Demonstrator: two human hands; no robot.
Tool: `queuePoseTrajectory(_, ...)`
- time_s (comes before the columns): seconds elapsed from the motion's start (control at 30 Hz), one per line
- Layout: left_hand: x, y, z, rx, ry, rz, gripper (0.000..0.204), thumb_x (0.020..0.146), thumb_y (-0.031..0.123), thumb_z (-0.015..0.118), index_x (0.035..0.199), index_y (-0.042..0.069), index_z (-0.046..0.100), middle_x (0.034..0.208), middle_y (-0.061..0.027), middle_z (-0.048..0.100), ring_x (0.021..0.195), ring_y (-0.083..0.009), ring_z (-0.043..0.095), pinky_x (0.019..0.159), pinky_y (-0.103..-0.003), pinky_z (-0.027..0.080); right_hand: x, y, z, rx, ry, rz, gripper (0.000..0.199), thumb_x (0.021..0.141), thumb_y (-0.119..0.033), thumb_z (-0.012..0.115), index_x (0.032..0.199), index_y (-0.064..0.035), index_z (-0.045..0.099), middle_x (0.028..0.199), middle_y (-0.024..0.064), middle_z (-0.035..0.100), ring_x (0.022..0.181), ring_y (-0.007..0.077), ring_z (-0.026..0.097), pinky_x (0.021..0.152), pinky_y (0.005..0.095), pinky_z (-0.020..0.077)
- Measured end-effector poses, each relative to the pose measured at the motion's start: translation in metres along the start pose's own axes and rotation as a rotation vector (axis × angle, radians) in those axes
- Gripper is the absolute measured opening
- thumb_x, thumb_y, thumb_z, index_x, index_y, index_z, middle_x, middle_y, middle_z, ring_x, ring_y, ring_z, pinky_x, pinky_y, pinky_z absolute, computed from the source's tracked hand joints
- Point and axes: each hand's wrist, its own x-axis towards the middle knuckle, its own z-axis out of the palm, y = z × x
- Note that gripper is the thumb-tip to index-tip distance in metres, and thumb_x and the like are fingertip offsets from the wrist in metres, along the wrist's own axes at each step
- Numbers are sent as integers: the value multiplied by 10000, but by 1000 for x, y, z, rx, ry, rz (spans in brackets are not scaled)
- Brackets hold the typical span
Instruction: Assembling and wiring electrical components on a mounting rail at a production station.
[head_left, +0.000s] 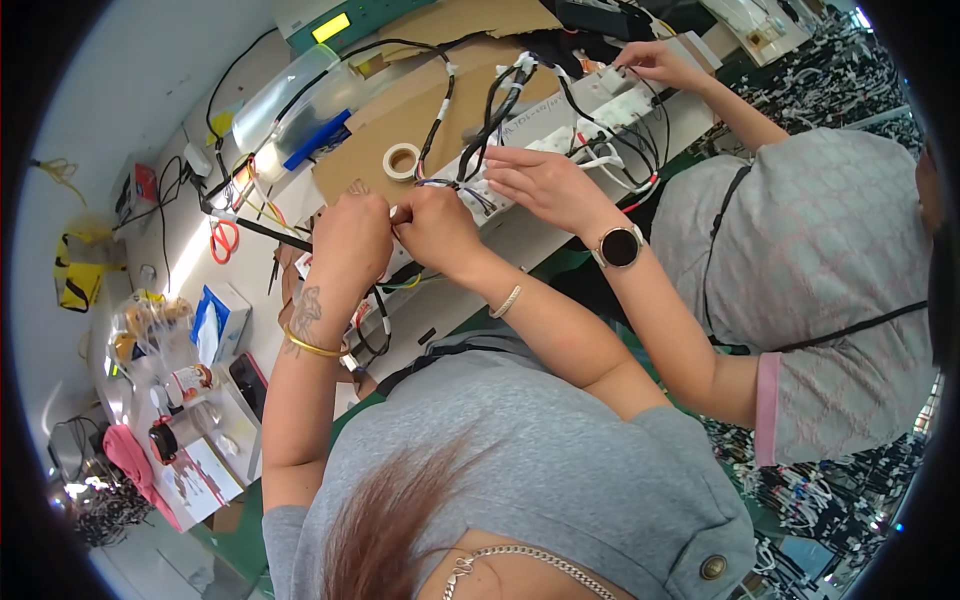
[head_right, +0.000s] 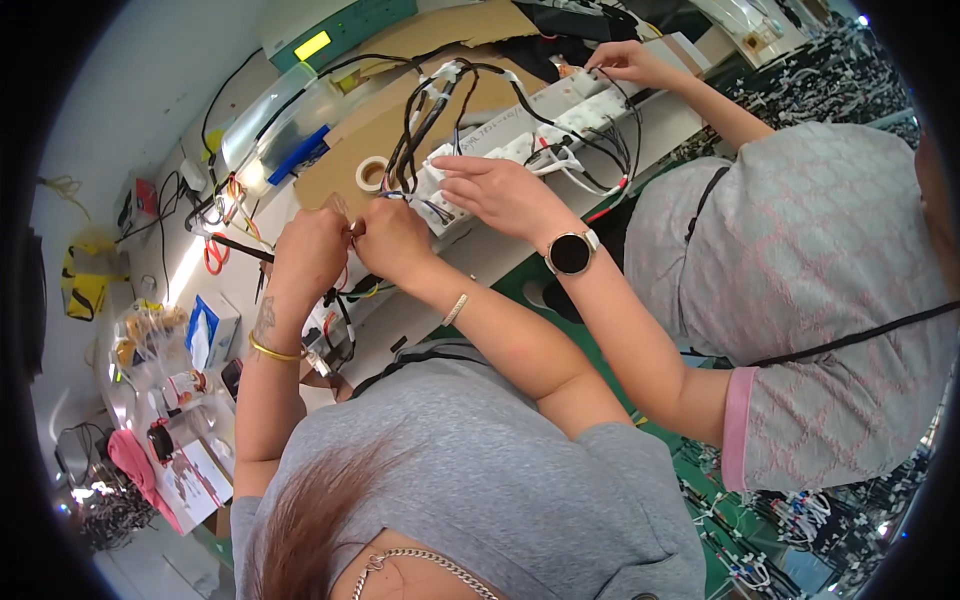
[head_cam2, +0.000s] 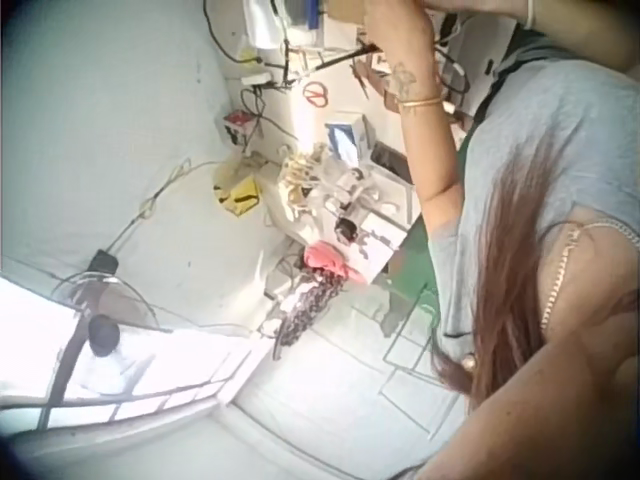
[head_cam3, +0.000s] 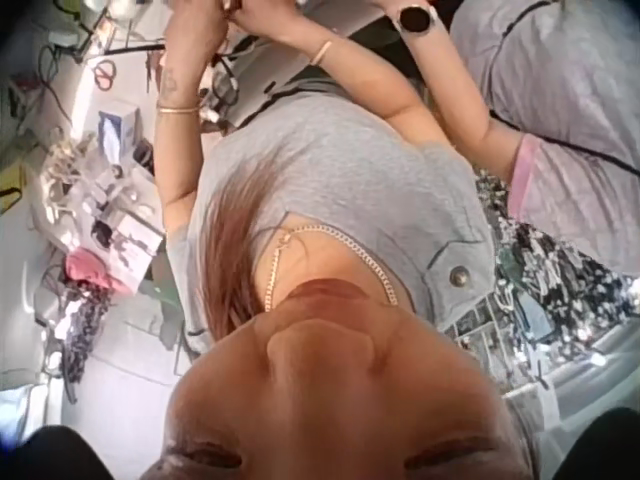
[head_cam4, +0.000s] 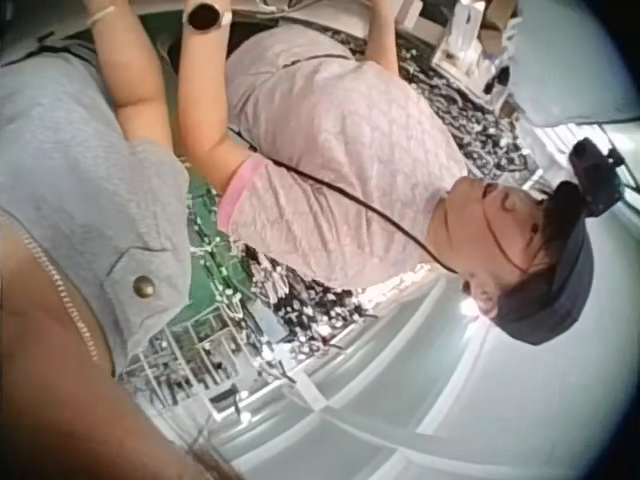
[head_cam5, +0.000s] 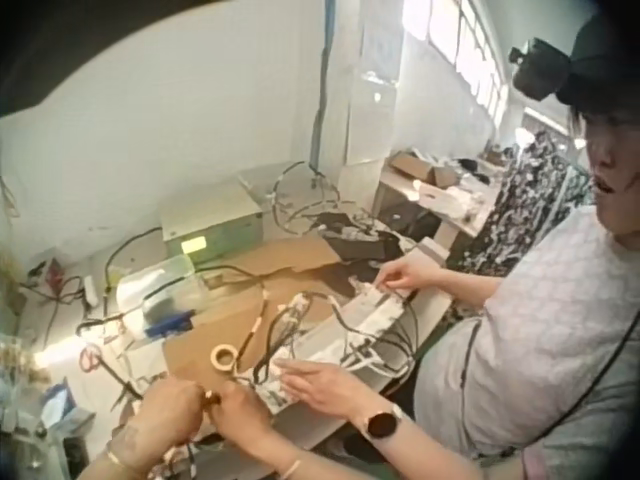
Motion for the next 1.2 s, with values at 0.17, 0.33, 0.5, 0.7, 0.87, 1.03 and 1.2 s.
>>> queuePoseTrajectory(0.17, -2, 1, 7, 31, 57, 25, 107, 642, 75, 505, 606, -3, 569, 607, -191, 541, 587, -325, 543, 561, -394, 442, -2, -2, -1, 8, 25, 39, 68, 590, -79, 524, 587, -51, 586, 593, 171, 543, 597, 329, 547, 539, 379, 442)
queuePoseTrajectory(0.33, -10, -1, 13, 19, 152, 83, 85, 626, 57, 503, 586, 4, 556, 579, -175, 534, 577, -314, 541, 530, -380, 442, -6, -6, -4, 4, 26, -82, 63, 595, -65, 519, 599, -42, 578, 602, 167, 541, 591, 327, 540, 528, 374, 436)
queuePoseTrajectory(0.5, -19, 12, 5, 68, 317, 80, 114, 637, 63, 524, 730, -1, 535, 603, -133, 533, 563, -276, 546, 500, -338, 438, -13, -8, -5, 241, 230, -304, 42, 577, 0, 559, 608, 2, 530, 548, 100, 489, 452, 201, 464, 432, 259, 365)
queuePoseTrajectory(0.7, -98, -2, -57, -552, -1, -1, 197, 755, 197, 507, 777, 16, 582, 651, -142, 565, 557, -194, 560, 489, -267, 429, -70, 6, -59, 171, 242, -258, 53, 680, -3, 528, 727, -2, 551, 578, 39, 478, 459, 90, 417, 404, 192, 327)
queuePoseTrajectory(0.87, -160, -38, 27, -1190, -525, -695, 440, 841, 360, 362, 877, -43, 536, 748, -104, 595, 547, -124, 534, 489, -224, 424, -74, 44, -39, 122, -329, 500, 216, 806, -204, 457, 750, -5, 521, 511, 1, 427, 382, 76, 364, 370, 192, 312)
queuePoseTrajectory(1.03, -163, -15, 79, -2061, -87, -1138, 438, 803, 373, 442, 1014, -11, 446, 848, -99, 563, 582, -100, 494, 488, -211, 408, -86, 47, -34, 874, -399, 660, 384, 844, -315, 373, 584, -38, 433, 450, 27, 394, 348, 67, 329, 306, 179, 223)
queuePoseTrajectory(1.2, -159, -10, 87, -2061, 144, -1187, 344, 791, 302, 496, 917, -18, 500, 773, -73, 564, 581, -71, 472, 505, -175, 399, -93, 54, -43, 834, -396, 777, 478, 830, -439, 327, 588, -39, 426, 466, 39, 408, 333, 68, 316, 291, 184, 217)
